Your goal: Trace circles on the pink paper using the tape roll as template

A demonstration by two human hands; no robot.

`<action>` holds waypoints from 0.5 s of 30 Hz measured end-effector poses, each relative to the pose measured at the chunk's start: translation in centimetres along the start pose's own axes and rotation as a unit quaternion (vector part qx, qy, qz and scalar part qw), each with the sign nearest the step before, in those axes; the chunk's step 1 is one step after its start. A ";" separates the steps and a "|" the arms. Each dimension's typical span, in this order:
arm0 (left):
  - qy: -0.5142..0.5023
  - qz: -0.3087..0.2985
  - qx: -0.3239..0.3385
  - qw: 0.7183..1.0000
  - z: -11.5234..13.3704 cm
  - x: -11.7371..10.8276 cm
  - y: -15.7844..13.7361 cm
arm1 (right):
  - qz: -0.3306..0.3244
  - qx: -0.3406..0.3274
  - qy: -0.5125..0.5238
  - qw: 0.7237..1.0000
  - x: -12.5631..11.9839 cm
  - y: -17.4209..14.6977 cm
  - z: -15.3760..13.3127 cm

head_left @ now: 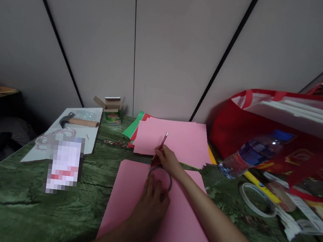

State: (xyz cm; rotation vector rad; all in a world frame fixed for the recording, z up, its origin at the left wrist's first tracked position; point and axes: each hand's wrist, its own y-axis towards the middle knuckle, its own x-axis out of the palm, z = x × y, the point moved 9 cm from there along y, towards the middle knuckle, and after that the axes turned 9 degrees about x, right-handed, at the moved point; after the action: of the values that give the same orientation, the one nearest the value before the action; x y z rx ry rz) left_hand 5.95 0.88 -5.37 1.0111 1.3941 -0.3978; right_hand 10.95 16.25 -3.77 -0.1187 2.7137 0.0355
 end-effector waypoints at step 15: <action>-0.035 -0.047 -0.005 0.998 -0.3 0.6 0.2 | 0.020 0.045 0.070 0.996 -1.9 -0.3 1.3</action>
State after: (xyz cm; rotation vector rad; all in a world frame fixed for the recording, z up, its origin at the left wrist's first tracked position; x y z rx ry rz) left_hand 6.05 1.43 -5.82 0.9168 1.3818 -0.4912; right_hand 13.23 16.18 -4.22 -0.0407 2.8515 -0.0876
